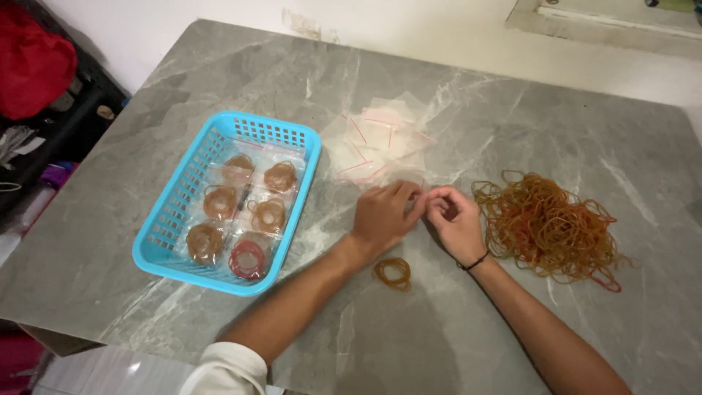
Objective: The person packages rubber bands by hand. They select several rubber bands from a pile on the table, place them into a small plastic bag, seal the bag, and then put the finished bag into a blue plastic basket containing other packaged rubber bands.
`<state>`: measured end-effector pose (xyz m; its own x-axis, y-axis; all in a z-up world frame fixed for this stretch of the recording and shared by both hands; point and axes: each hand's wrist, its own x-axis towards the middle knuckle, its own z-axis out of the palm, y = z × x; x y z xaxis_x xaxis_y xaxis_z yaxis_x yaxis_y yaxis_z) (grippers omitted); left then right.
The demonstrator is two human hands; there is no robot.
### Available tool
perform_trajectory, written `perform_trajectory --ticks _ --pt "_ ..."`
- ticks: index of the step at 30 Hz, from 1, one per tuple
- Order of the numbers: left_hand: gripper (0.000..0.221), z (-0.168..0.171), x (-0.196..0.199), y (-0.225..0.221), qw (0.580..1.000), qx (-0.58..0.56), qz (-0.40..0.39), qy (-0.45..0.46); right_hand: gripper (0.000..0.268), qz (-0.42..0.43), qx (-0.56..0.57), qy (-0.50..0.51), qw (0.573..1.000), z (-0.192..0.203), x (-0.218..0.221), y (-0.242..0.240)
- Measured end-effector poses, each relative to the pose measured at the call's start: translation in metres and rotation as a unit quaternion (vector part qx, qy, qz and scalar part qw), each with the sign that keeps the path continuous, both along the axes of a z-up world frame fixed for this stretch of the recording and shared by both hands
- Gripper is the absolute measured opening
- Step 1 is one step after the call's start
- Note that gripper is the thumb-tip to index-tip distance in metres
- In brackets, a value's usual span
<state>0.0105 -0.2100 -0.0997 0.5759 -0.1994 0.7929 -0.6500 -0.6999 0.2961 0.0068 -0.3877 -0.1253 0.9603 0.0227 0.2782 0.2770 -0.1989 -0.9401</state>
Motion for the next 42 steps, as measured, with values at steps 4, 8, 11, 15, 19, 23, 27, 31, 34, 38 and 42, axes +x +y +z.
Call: perform_trajectory --ticks 4,8,11,15,19,23,27,31,34,38,42 --pt "0.011 -0.007 0.000 0.002 1.000 0.018 -0.004 0.010 0.025 0.013 0.046 0.015 0.999 0.004 -0.005 -0.001" --pt "0.011 0.002 -0.002 0.001 1.000 0.016 -0.007 0.008 0.025 0.022 0.015 -0.009 1.000 -0.004 0.004 -0.004" --pt "0.011 -0.002 -0.004 0.000 1.000 0.021 -0.007 0.009 0.026 0.025 0.008 -0.006 1.000 -0.012 0.002 -0.006" --pt "0.008 -0.013 0.004 0.000 0.999 0.038 0.002 0.005 0.027 0.022 0.003 0.015 1.000 -0.019 0.007 -0.010" --pt "0.008 -0.015 0.005 0.001 0.999 0.036 0.003 0.015 0.023 0.024 0.013 0.035 0.999 -0.013 0.003 -0.005" --pt "0.023 -0.006 0.001 -0.001 0.998 0.042 -0.040 0.040 0.020 0.023 0.021 0.026 0.999 -0.008 0.004 -0.008" --pt "0.019 -0.011 0.004 0.001 0.997 0.043 -0.053 0.034 0.016 0.024 0.020 0.018 0.999 0.002 -0.002 -0.001" --pt "0.013 -0.008 0.000 0.001 0.998 0.018 -0.053 0.032 0.015 0.026 0.001 0.015 1.000 -0.002 -0.002 -0.007" --pt "0.009 -0.003 0.001 0.003 0.995 -0.008 -0.074 0.061 0.011 0.028 -0.028 -0.024 0.999 -0.007 0.002 -0.006" --pt "0.007 -0.012 0.005 0.002 0.999 -0.011 -0.039 0.023 0.014 0.035 0.021 -0.002 0.999 -0.019 0.003 -0.006" --pt "0.007 -0.022 0.010 0.000 1.000 -0.004 -0.028 0.013 0.014 0.039 0.034 -0.015 0.999 -0.019 0.003 -0.006"
